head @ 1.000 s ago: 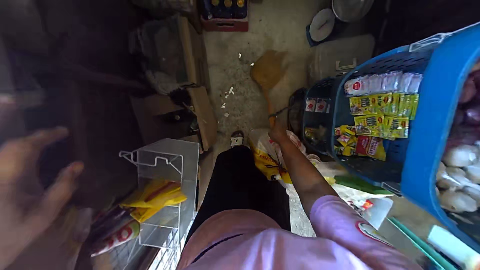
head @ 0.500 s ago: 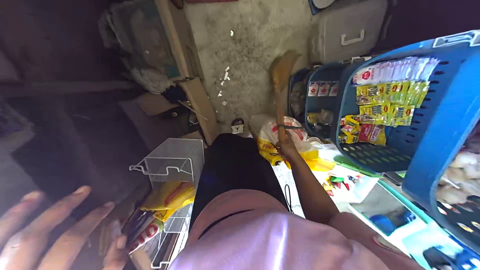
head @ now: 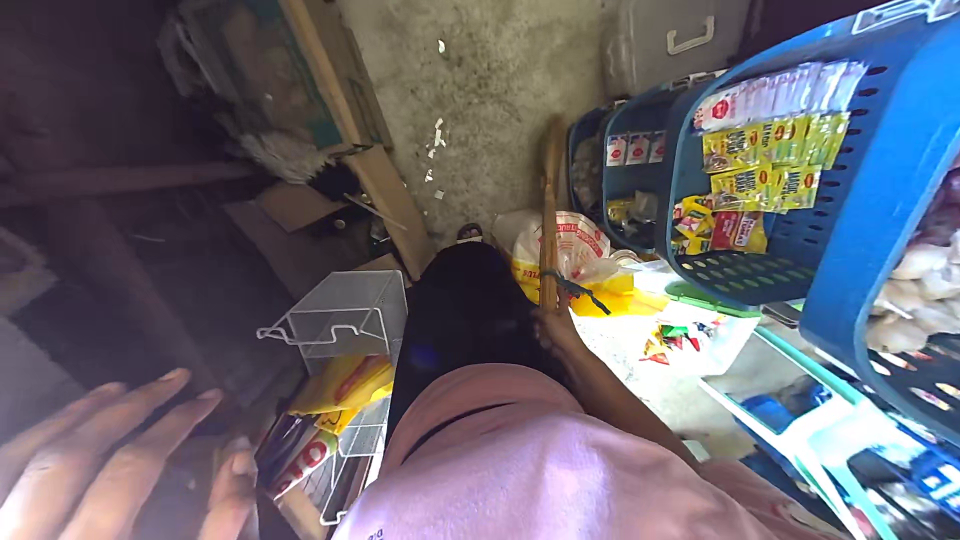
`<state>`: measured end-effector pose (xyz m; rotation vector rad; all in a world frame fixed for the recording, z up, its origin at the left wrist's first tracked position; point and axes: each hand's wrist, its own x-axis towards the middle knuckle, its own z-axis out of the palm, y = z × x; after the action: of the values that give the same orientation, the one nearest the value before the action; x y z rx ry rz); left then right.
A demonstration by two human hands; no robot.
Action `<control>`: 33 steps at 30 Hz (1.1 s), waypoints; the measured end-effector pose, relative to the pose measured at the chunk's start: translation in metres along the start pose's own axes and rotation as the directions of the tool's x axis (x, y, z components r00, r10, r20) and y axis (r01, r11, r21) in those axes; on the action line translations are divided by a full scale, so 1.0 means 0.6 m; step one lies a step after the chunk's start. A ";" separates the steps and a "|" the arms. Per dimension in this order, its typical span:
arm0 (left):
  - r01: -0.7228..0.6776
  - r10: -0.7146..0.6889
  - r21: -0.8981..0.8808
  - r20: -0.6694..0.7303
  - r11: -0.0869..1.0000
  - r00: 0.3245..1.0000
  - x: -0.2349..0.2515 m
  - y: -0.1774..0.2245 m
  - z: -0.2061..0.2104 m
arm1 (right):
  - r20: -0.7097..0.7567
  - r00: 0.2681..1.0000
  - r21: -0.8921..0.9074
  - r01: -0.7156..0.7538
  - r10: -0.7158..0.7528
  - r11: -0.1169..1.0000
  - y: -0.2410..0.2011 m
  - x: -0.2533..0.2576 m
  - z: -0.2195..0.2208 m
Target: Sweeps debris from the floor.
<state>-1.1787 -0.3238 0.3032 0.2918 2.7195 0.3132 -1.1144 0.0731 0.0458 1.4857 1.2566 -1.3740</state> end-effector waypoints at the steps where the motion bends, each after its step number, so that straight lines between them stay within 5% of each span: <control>1: -0.006 0.006 0.010 -0.005 1.000 1.000 0.000 -0.001 0.001 | 0.024 0.999 0.079 -0.028 0.026 0.996 -0.010 0.023 0.007; 6: -0.007 0.008 0.011 -0.021 1.000 1.000 0.002 0.002 0.001 | 0.185 0.983 0.111 -0.024 0.003 0.994 -0.018 -0.019 -0.029; 10: -0.016 0.015 -0.013 -0.030 1.000 0.999 0.002 0.002 0.004 | 0.120 0.989 0.106 0.075 -0.087 0.992 -0.013 -0.088 -0.051; 15: -0.020 0.020 -0.003 -0.025 1.000 0.999 0.001 -0.003 0.004 | -0.014 1.000 0.192 0.004 -0.001 0.981 -0.048 0.028 -0.014; 18: -0.013 0.014 0.022 -0.031 1.000 0.999 -0.001 -0.005 0.006 | 0.083 0.995 0.162 -0.073 0.060 0.984 -0.050 0.084 -0.007; 22: -0.020 0.022 0.037 -0.052 0.999 0.998 0.007 0.007 -0.001 | 0.203 0.979 -0.032 -0.009 0.016 0.999 -0.041 0.001 -0.048; 27: -0.030 0.030 0.005 -0.062 1.000 0.998 0.011 0.012 -0.002 | 0.065 0.988 -0.194 0.151 -0.141 0.969 -0.068 -0.091 -0.080; 33: -0.046 0.046 0.006 -0.076 0.999 0.996 0.019 0.021 -0.005 | -0.025 0.976 -0.016 0.216 -0.217 0.976 -0.232 0.125 -0.059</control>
<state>-1.1883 -0.3099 0.3053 0.3506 2.7914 0.3383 -1.2437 0.1540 -0.0094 1.3942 1.4775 -1.4855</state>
